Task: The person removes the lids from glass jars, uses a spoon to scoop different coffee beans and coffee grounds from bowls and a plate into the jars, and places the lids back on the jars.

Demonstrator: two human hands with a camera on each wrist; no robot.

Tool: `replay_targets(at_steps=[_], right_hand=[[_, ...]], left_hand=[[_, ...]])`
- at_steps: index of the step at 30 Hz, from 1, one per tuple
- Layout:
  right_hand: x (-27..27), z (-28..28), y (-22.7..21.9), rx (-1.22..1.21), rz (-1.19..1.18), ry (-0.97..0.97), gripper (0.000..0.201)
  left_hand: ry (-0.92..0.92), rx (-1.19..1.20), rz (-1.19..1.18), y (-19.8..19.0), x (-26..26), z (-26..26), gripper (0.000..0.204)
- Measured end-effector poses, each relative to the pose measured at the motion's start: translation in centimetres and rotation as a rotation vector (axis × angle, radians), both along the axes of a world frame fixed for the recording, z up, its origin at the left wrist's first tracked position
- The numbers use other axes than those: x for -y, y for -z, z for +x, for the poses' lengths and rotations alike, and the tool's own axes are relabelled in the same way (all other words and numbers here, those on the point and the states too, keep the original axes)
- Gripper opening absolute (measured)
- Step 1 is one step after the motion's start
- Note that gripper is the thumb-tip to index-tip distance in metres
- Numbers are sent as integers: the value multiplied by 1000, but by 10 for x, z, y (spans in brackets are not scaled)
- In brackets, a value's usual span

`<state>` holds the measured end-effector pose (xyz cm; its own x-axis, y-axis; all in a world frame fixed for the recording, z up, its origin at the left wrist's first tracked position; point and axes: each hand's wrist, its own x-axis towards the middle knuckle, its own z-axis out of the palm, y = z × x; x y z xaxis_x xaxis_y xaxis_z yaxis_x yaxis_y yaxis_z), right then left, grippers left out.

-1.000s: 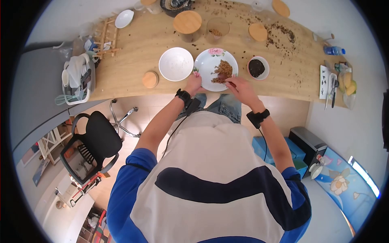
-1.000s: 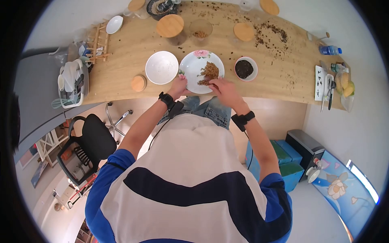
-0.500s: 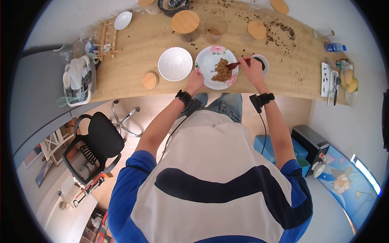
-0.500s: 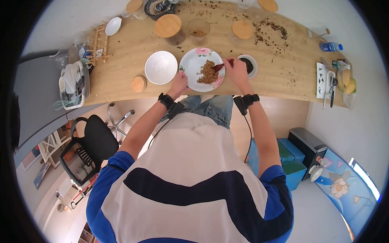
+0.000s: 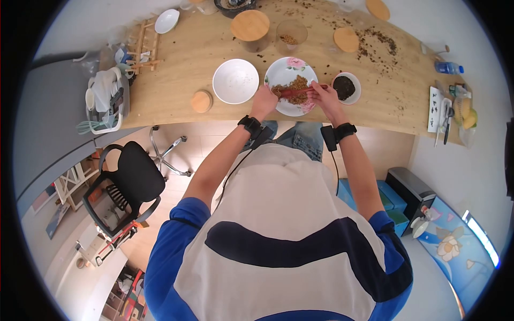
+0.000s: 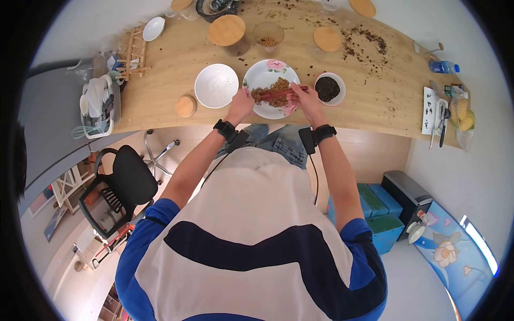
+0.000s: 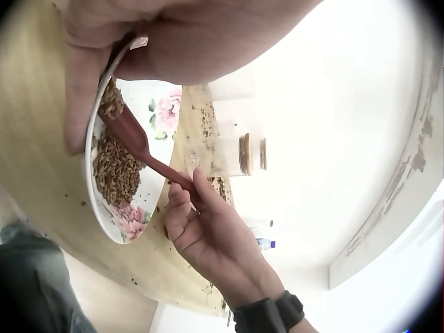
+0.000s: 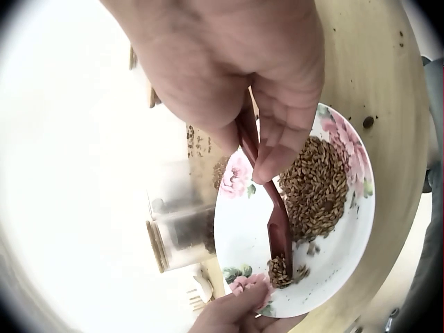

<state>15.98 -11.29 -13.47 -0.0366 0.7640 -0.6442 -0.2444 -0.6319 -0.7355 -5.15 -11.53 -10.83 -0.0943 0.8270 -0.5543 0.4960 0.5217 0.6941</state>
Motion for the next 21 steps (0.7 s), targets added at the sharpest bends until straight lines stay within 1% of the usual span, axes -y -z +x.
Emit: replay_targets(at_steps=[2, 3, 5, 6, 8, 12, 14, 15, 17, 20, 21], right_hand=[[-3, -5, 2, -114, -37, 34, 25], [-4, -7, 3, -116, -37, 35, 25], [-5, -9, 5, -197, -40, 77, 26], [-6, -10, 6, -199, -39, 80, 26], [-7, -11, 10, -238, -57, 90, 25], [-5, -11, 17, -283, -89, 118, 24], [-4, -12, 19, -328, -88, 147, 24], [-3, -13, 19, -330, -88, 149, 24], [-2, -13, 21, -347, -106, 167, 23], [-1, -10, 20, -385, -105, 177, 24], [-1, -9, 19, -385, -104, 178, 24]], left_hand=[[5, -5, -2, 2, 0, -1, 29], [7, -7, -2, 7, 0, -2, 29], [88, -117, 61, 15, -2, -3, 31], [90, -120, 61, 19, -2, -3, 31], [41, -118, -20, 13, -3, -2, 30], [36, -113, -11, 5, -3, -1, 30], [14, -64, -70, -10, -5, 0, 30], [15, -66, -71, -7, -4, -1, 30], [67, -99, 101, 0, -2, -2, 27], [28, -98, 53, 5, -3, -2, 26], [29, -97, 53, 18, -2, -5, 26]])
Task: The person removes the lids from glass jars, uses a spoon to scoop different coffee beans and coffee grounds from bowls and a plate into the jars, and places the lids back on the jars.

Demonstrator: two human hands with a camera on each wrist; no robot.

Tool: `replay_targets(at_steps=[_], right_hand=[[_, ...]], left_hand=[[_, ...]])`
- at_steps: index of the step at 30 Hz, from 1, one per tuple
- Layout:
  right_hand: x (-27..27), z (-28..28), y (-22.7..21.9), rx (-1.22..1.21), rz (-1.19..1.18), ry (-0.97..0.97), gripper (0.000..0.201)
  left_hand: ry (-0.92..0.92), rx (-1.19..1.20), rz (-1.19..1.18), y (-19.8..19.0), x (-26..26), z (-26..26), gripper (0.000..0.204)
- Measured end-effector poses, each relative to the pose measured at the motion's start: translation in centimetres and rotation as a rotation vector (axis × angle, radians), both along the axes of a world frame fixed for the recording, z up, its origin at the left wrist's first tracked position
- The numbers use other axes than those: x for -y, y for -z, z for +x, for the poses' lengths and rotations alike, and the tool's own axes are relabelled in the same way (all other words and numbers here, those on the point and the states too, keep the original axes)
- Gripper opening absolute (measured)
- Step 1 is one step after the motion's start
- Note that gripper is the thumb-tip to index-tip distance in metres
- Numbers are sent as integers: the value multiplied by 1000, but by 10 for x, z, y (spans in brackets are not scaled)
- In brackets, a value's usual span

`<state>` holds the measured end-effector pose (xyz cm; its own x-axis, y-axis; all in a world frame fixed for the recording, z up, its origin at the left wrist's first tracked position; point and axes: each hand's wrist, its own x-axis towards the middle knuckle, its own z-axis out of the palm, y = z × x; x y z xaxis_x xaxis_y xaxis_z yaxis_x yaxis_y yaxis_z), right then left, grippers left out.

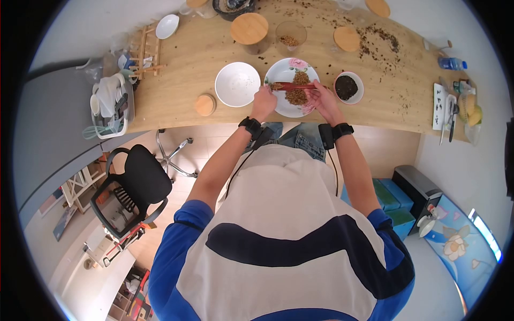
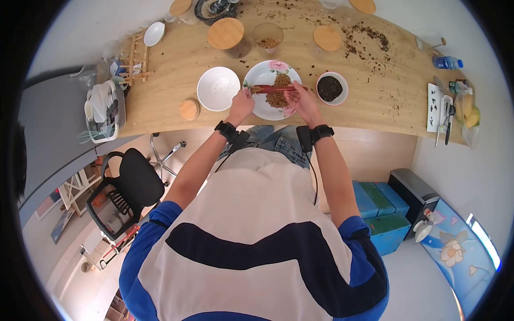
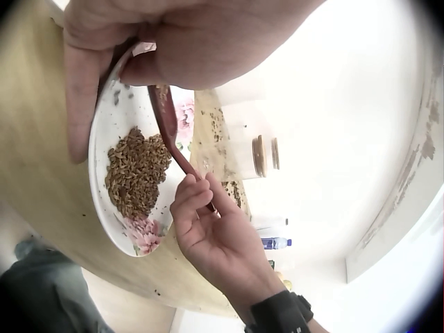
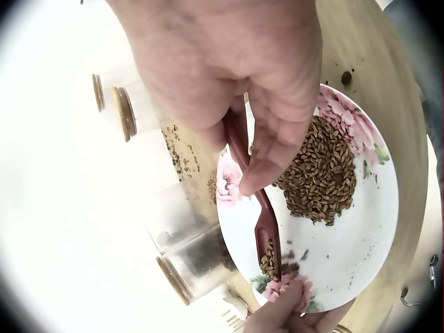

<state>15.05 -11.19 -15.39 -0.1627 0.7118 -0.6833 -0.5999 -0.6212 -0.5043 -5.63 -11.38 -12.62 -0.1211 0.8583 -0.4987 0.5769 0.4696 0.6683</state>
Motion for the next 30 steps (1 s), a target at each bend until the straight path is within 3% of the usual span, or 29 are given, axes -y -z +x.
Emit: replay_targets(at_steps=[3, 5, 9, 13, 15, 17, 20, 24, 26, 30], right_hand=[[3, 3, -6, 15, 0, 16, 25], [5, 3, -9, 75, 24, 67, 25], [9, 11, -19, 91, 23, 106, 24], [-2, 18, -41, 129, 112, 188, 22], [-14, 17, -63, 142, 164, 215, 22], [-30, 8, -89, 166, 190, 260, 22], [-58, 2, -97, 206, 304, 286, 23], [-84, -12, -104, 334, 366, 301, 24], [-89, -16, -104, 477, 472, 244, 26], [-80, -18, -111, 671, 665, 50, 25]], left_hand=[[-17, 3, 146, 53, 8, -11, 23], [-49, 217, -46, 57, 8, -15, 21], [-92, 277, -16, 55, 17, -13, 21], [-216, 473, -112, 109, 26, -20, 21], [-257, 554, -132, 102, 25, -18, 22], [-257, 529, -200, 64, 22, -14, 22], [-156, 444, -127, 89, 23, -19, 21], [-175, 498, -160, 101, 24, -21, 19], [-288, 630, -263, 93, 22, -18, 20], [-254, 649, -266, 97, 23, -19, 18]])
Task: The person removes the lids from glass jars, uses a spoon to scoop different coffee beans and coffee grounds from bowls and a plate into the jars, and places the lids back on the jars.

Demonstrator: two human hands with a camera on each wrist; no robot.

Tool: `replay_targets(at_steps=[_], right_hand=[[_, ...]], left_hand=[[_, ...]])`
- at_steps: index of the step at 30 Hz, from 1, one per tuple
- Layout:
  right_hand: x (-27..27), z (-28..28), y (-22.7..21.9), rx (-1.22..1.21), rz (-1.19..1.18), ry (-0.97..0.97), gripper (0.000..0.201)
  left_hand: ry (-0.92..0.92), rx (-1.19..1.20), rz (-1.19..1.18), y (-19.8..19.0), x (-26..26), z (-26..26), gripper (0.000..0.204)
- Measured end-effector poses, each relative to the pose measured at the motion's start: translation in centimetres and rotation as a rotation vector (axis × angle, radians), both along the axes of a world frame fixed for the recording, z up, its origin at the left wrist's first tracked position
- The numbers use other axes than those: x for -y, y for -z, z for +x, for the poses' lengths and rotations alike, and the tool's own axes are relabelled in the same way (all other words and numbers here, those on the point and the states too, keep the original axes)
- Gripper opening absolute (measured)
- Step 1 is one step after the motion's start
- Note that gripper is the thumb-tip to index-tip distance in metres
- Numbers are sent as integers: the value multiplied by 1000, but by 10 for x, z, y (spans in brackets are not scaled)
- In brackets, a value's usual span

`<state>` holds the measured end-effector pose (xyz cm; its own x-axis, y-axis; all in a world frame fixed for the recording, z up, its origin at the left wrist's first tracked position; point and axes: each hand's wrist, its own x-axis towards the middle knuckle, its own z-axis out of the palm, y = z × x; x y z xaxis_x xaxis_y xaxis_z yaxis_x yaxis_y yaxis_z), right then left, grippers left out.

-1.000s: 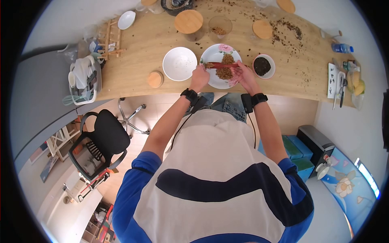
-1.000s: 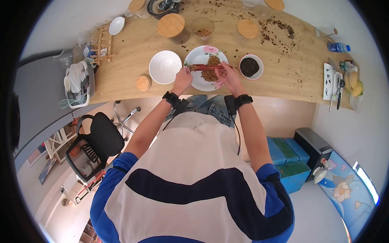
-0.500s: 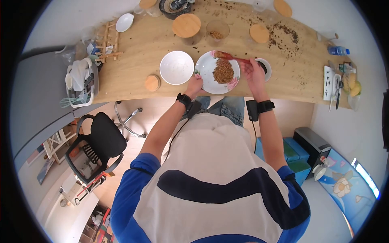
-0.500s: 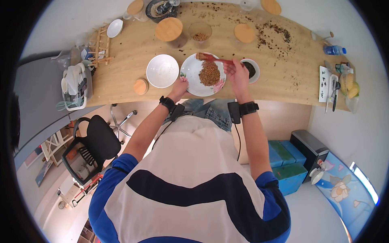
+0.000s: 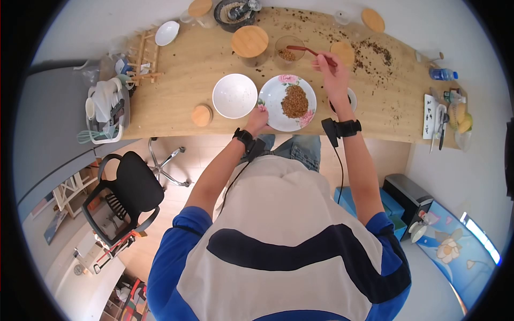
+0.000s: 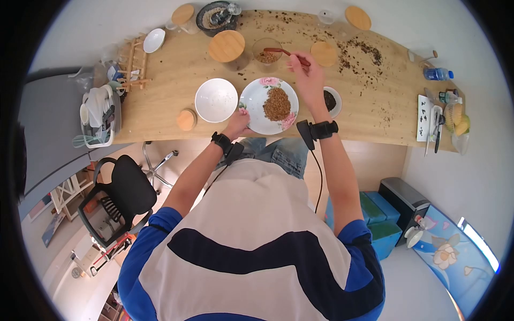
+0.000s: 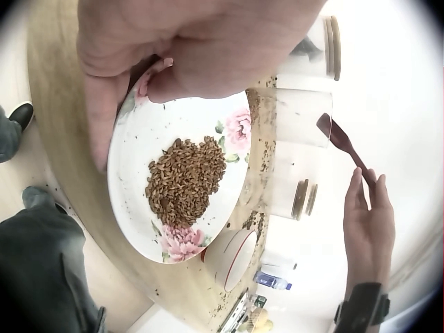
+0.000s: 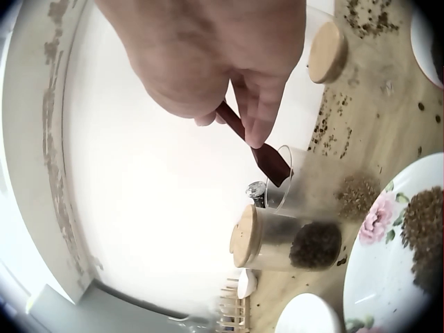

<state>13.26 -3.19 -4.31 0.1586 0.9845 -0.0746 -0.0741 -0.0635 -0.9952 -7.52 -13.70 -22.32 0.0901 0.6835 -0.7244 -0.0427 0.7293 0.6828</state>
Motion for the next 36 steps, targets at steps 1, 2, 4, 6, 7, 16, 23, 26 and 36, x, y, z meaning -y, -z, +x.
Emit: replay_targets(at_steps=[1, 2, 4, 6, 7, 16, 23, 26, 36], right_hand=[[5, 1, -5, 105, 56, -18, 25], [11, 1, -8, 210, 114, -37, 24], [29, 7, -9, 202, 122, 59, 24], [49, 19, -2, 197, 135, 156, 24], [62, 26, 6, 273, 95, 172, 21], [75, 17, 23, 1042, 395, -424, 21], [80, 25, 32, 1028, 307, -426, 17], [76, 13, 24, 960, 247, -376, 16], [80, 16, 33, 1056, 344, -217, 19]], left_hand=[[-32, 41, -41, -13, -2, 2, 16], [-64, 81, -81, -21, -3, 2, 14], [-81, 100, -81, -28, -4, 3, 13], [-97, 122, -78, -26, -5, 3, 13], [-81, 145, -100, -22, -5, 1, 5], [96, -217, 158, 9, -2, 2, 16], [280, -636, 322, -62, -17, 7, 28], [287, -690, 350, -67, -19, 9, 26], [215, -687, 456, -68, -19, 6, 19]])
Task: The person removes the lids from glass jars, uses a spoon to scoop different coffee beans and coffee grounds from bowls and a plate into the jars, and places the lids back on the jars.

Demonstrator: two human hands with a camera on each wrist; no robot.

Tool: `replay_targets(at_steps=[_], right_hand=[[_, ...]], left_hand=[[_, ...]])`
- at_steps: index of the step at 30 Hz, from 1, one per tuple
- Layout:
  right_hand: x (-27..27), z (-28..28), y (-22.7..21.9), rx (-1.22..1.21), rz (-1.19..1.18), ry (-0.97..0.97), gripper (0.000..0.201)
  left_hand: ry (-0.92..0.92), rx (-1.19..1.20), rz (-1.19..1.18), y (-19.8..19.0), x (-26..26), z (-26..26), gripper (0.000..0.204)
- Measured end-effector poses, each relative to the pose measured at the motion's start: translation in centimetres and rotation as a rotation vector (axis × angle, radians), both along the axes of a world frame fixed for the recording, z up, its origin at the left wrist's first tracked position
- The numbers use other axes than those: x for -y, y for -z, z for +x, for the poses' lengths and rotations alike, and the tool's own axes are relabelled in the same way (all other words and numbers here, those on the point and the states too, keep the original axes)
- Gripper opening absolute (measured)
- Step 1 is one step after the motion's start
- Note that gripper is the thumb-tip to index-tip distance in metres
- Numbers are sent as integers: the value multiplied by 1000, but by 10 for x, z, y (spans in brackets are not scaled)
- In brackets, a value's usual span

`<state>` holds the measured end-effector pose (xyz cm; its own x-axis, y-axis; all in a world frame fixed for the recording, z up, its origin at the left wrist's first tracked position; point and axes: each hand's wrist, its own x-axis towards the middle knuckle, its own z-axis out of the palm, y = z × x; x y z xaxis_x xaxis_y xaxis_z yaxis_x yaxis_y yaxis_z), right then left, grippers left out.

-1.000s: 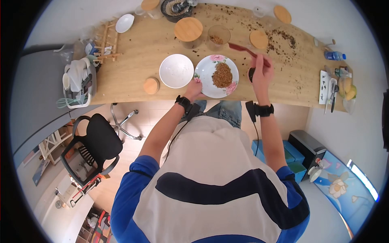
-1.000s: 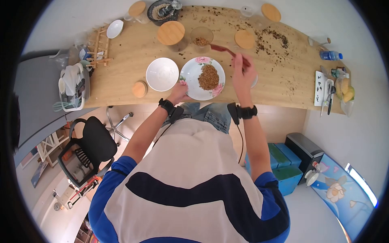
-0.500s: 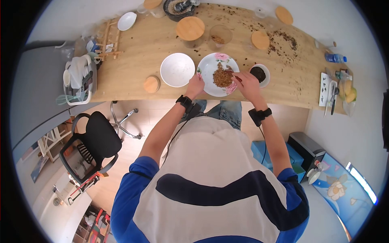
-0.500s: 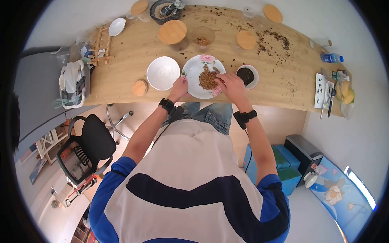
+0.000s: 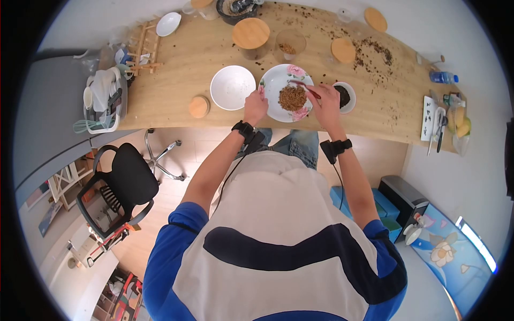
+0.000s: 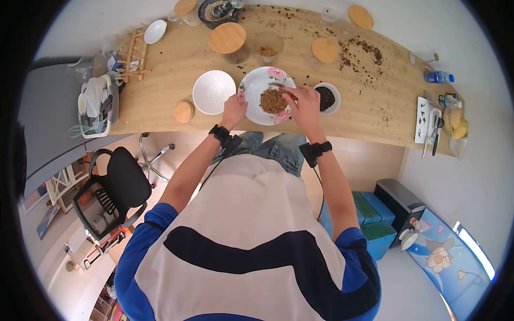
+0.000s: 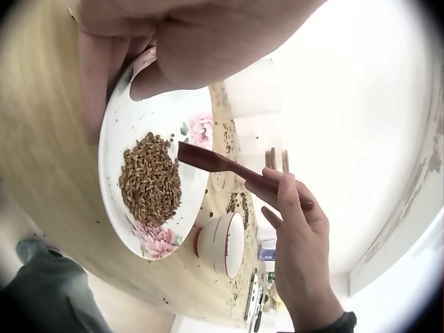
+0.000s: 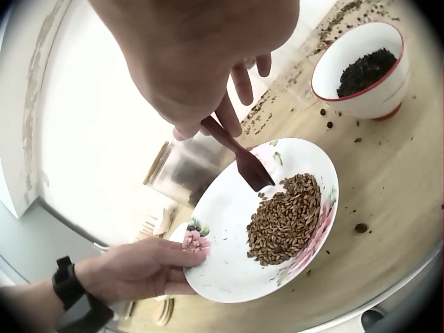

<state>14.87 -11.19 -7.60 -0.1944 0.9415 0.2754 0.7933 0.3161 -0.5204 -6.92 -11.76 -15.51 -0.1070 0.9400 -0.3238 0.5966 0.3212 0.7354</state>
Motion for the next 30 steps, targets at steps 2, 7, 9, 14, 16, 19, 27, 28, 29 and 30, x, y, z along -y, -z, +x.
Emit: replay_targets(at_steps=[2, 7, 9, 14, 16, 19, 27, 28, 29, 30], right_hand=[[1, -2, 3, -50, -13, 49, 19], [9, -4, 2, -68, -114, -59, 20], [7, -10, 0, -129, -118, -35, 20], [10, -7, 17, -151, -107, -30, 20], [14, -3, 13, -133, -150, -1, 20], [10, -10, -1, -209, -178, 56, 20], [17, -19, -15, -157, -355, -44, 21], [17, -23, -18, -126, -310, -85, 22], [18, -26, -18, -125, -309, -85, 22], [19, -28, -17, -81, -312, -136, 23]], left_hand=[[14, -10, 44, -6, -1, -3, 17], [-19, 3, 1, 3, -7, -4, 17], [-33, 15, -28, 5, -6, -3, 17], [24, -17, 6, -2, -10, -5, 17], [21, 1, 3, -3, -11, -5, 17], [45, 0, 28, -6, -14, -3, 16], [86, 10, -7, -10, -15, -4, 16], [97, 14, 2, -11, -15, -5, 16], [110, 15, 15, -11, -17, -8, 16], [109, 16, 15, -12, -18, -9, 16]])
